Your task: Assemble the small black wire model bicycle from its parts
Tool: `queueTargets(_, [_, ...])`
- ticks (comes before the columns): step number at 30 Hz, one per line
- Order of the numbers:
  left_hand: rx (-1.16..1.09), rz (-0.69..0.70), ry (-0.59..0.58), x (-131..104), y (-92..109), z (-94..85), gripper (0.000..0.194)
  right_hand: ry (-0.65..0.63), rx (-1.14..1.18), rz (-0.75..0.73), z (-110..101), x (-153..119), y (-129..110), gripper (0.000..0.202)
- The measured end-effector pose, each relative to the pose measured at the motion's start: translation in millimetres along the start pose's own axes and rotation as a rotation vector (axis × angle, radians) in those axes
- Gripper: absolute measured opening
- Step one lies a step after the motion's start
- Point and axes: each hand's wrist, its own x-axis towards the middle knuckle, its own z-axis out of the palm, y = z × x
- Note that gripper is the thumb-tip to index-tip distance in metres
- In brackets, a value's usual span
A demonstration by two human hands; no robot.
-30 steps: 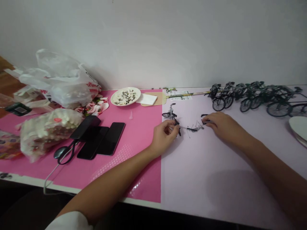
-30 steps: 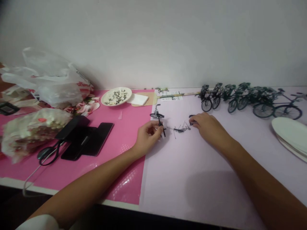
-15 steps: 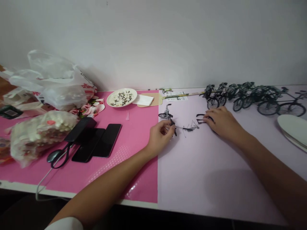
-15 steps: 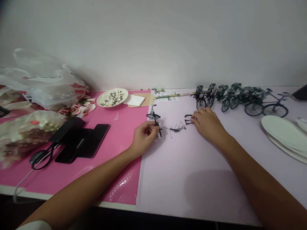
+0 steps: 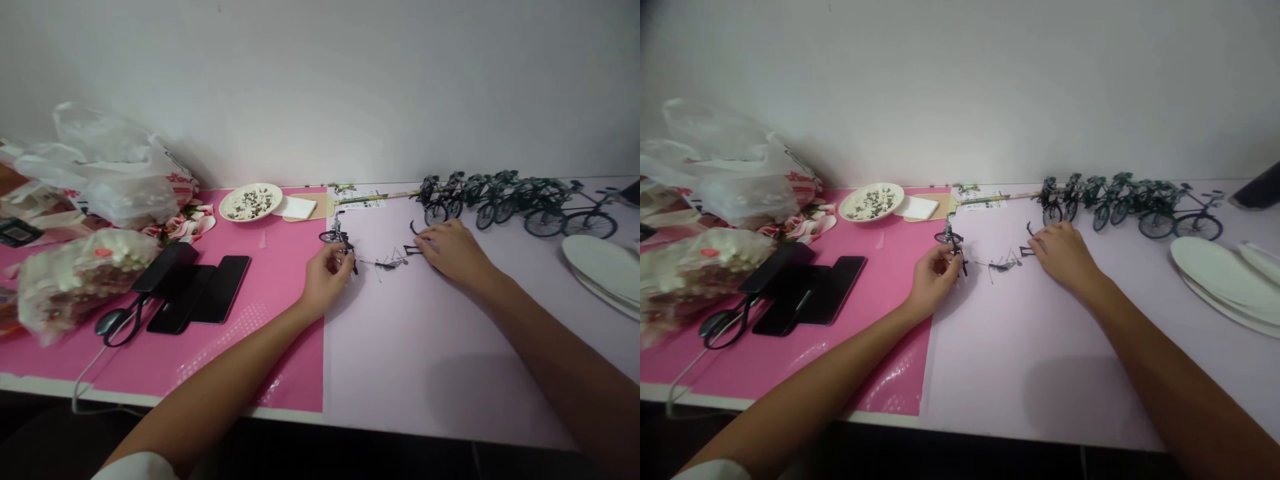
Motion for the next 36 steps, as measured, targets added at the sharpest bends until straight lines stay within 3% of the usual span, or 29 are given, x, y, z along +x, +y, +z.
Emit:
queueTargets(8, [0.028,0.027,0.042,3.9,-2.9,-0.8,0.031,0.326,0.387,-0.024,-14.8,-4.7,-42.6,0.013])
queueTargets(12, [0.04,0.028,0.047,3.7,-2.9,-1.1,0.031,0.317,0.479,-0.111,-15.4,-9.6,-65.6,0.015])
queueTargets(16, [0.059,0.047,0.045,2.9,-0.9,-2.0,0.031,0.306,0.517,-0.017,-14.9,-14.1,-79.3,0.019])
queueTargets(19, [0.048,0.033,0.031,2.3,0.8,-2.5,0.031,0.332,0.526,0.059,-16.2,-16.2,-84.2,0.024])
queueTargets(28, [0.01,-0.003,0.025,2.9,-1.1,-2.3,0.034,0.32,0.632,0.079,-16.6,-16.5,-80.9,0.024])
queueTargets(36, [0.021,0.003,0.019,3.5,-2.4,-3.3,0.035,0.442,0.727,0.091,-13.2,-13.9,-79.1,0.021])
